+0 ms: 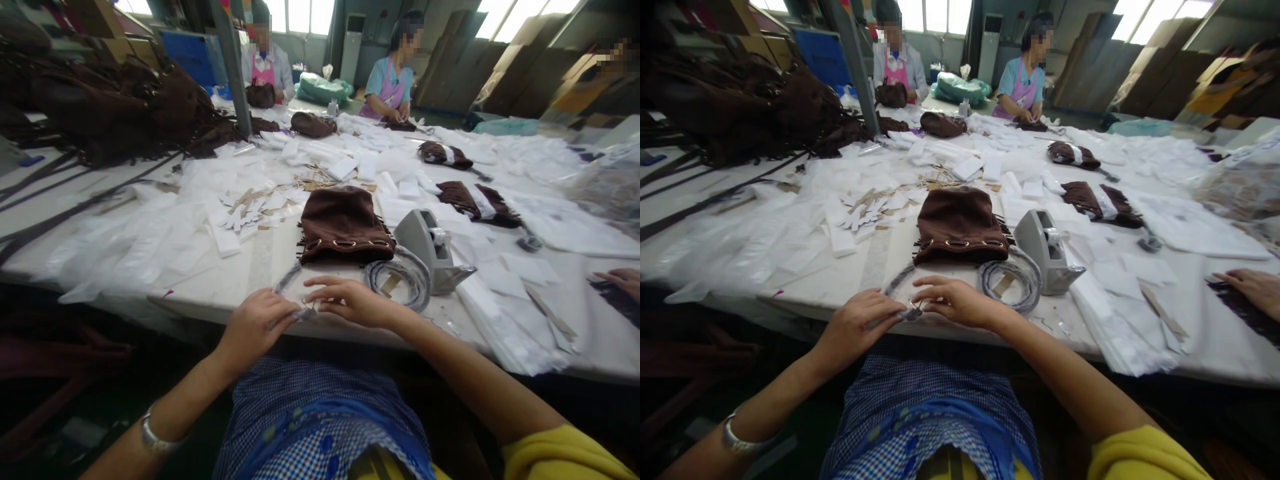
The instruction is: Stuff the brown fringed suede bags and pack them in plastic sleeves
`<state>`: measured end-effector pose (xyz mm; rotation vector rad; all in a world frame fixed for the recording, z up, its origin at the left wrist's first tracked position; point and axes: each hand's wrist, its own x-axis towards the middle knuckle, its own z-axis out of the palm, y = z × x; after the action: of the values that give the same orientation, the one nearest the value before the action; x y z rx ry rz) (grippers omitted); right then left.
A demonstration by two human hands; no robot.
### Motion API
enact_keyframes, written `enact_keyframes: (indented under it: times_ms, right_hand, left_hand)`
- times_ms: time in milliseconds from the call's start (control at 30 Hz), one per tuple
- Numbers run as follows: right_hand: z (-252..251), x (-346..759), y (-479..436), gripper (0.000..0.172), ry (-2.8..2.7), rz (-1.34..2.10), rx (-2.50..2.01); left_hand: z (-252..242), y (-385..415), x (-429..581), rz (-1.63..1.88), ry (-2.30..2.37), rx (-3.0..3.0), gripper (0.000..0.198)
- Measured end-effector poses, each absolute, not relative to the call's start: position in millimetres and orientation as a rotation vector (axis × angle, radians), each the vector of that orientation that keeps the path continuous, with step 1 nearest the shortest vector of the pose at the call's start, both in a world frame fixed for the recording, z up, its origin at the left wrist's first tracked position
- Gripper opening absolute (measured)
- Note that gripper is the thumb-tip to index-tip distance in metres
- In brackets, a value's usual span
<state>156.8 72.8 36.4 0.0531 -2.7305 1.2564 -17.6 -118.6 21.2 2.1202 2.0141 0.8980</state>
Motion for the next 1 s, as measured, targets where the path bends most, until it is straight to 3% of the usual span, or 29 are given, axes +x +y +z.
enact_keyframes:
  times_ms: [100,233,367,667,800,1000]
  right_hand:
    - [40.6,159.2,68.1,0.026,-2.678,1.471,-0.075]
    - [42.8,163.5,63.0,0.042,-2.634,1.72,-0.085]
    - [43.6,167.0,63.3,0.03,-2.582,1.892,-0.051]
    - [47.6,174.4,47.4,0.008,-2.381,1.497,-0.445]
    - [42.8,177.3,42.8,0.016,-2.29,1.539,-0.455]
    - [38.6,175.6,42.8,0.014,-2.346,1.403,-0.39]
  left_hand:
    - [23.1,-120.6,-14.6,0.874,2.009,2.093,0.015]
    - [21.4,-120.8,-12.5,0.905,1.809,2.185,0.016]
    - [19.7,-122.8,-12.9,0.952,1.833,2.125,0.016]
    - [14.4,-125.7,-7.2,1.01,1.987,1.895,0.029]
    - [15.7,-121.5,0.0,1.092,2.031,1.799,0.028]
    - [22.2,-111.5,11.3,1.198,2.038,1.715,0.023]
